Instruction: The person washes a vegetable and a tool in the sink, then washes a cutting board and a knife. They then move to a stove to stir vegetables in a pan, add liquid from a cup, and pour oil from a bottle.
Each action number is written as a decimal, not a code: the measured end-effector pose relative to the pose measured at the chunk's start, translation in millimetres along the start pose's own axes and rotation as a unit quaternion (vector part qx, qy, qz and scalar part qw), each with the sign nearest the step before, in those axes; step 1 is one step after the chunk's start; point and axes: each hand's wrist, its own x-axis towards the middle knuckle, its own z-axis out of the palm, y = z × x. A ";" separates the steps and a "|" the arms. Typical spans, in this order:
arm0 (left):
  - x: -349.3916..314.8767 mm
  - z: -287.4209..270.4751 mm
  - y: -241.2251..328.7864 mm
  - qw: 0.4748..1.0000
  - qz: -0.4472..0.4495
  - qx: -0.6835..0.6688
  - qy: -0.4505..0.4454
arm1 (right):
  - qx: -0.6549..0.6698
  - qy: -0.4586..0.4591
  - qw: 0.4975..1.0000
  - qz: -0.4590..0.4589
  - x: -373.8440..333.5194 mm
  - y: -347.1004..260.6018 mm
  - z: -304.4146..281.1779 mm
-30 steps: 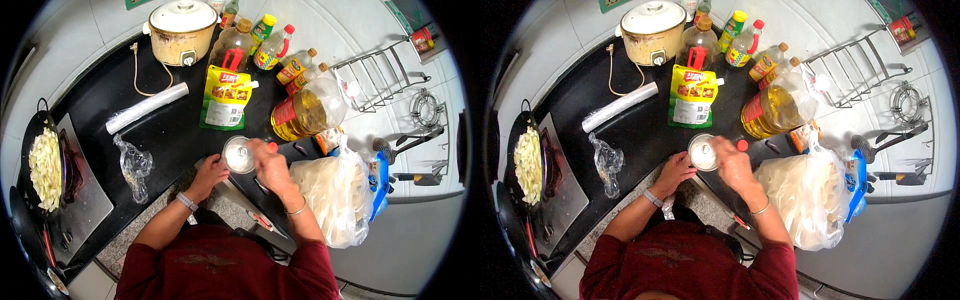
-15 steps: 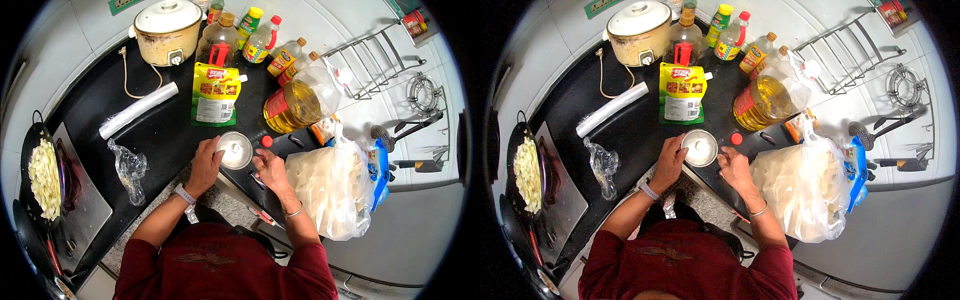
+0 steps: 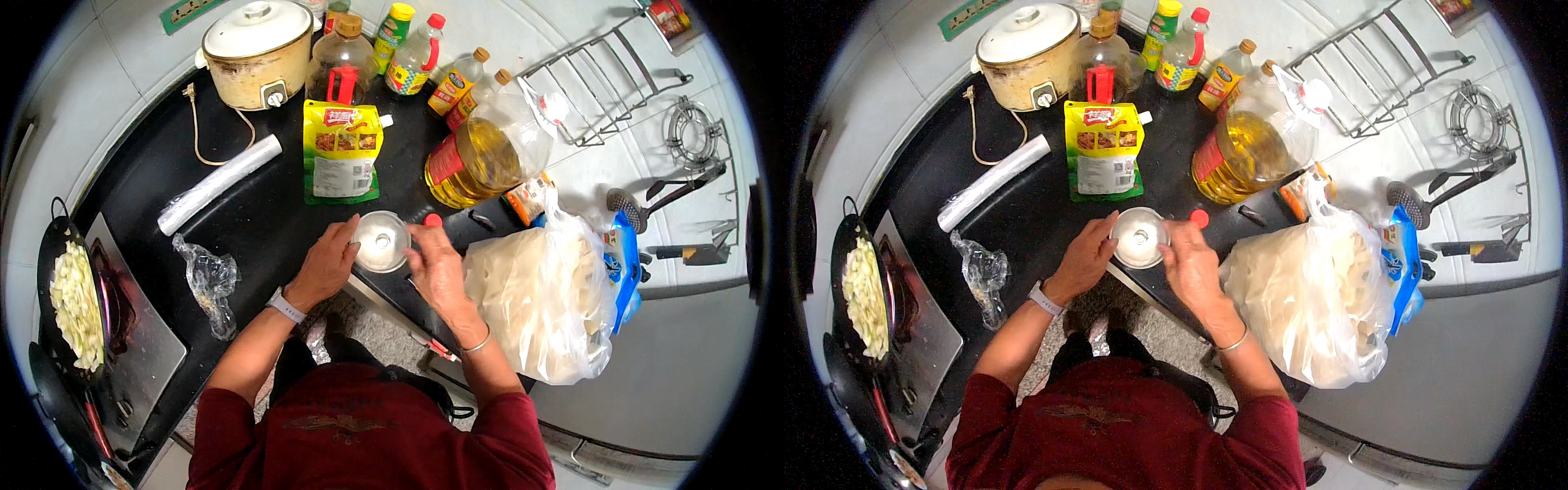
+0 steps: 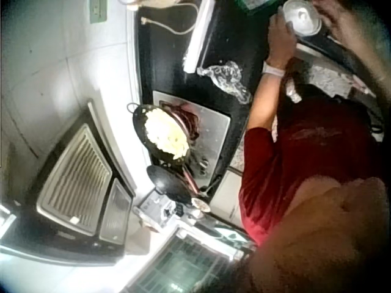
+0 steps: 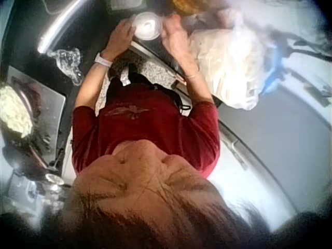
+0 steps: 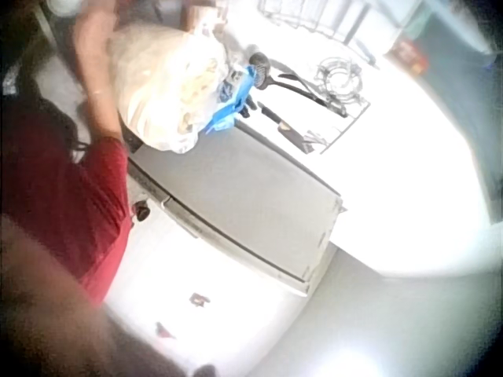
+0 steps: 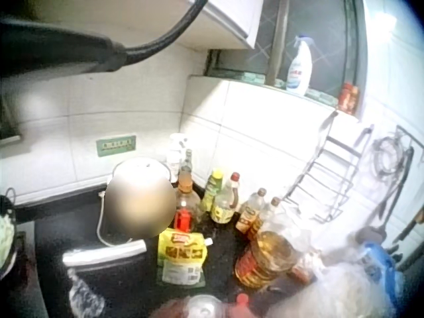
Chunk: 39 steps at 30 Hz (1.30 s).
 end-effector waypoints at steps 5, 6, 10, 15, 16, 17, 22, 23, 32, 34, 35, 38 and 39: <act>-4.5 -1.7 4.1 0.999 -0.019 -0.043 -0.017 | -0.016 -0.123 0.992 -0.016 10.0 -4.3 17.2; -5.8 -2.0 5.1 0.998 -0.028 -0.059 -0.021 | -0.010 -0.109 0.994 -0.014 10.4 -4.4 17.7; -10.6 -2.0 4.9 0.994 -0.030 -0.103 -0.029 | 0.063 -0.079 0.995 0.024 9.6 -5.3 14.4; -12.7 -2.3 3.0 0.992 -0.021 -0.113 -0.057 | 0.114 -0.067 0.989 0.062 4.0 -3.1 19.7; -12.9 -0.5 0.2 0.993 -0.011 -0.108 -0.053 | 0.109 -0.068 0.990 0.064 4.6 -3.3 20.5; -12.8 0.8 -1.3 0.993 0.000 -0.103 -0.049 | 0.105 -0.069 0.990 0.067 5.1 -3.0 21.0; -8.0 3.5 4.2 0.994 0.005 -0.100 -0.050 | 0.090 -0.050 0.994 0.029 7.4 8.5 23.2; -6.1 4.9 5.5 0.994 0.013 -0.097 -0.046 | 0.084 -0.042 0.995 0.018 7.5 11.5 23.3; 0.8 16.5 8.1 0.998 0.020 -0.052 -0.023 | 0.084 0.203 0.942 -0.254 -25.5 -125.0 -147.7; -4.9 20.8 -3.0 0.999 0.004 -0.041 0.001 | 0.282 0.358 0.697 -0.554 -20.8 -137.6 -159.4; -4.5 21.9 -2.5 0.999 -0.002 -0.035 -0.001 | 0.297 0.401 0.635 -0.589 -17.4 -150.3 -158.0; -2.7 27.6 0.6 1.000 -0.003 -0.028 0.000 | 0.322 0.430 0.621 -0.570 -9.0 -176.8 -146.0; -1.9 27.0 1.8 1.000 -0.012 -0.028 -0.005 | 0.327 0.429 0.622 -0.567 -6.1 -178.9 -143.4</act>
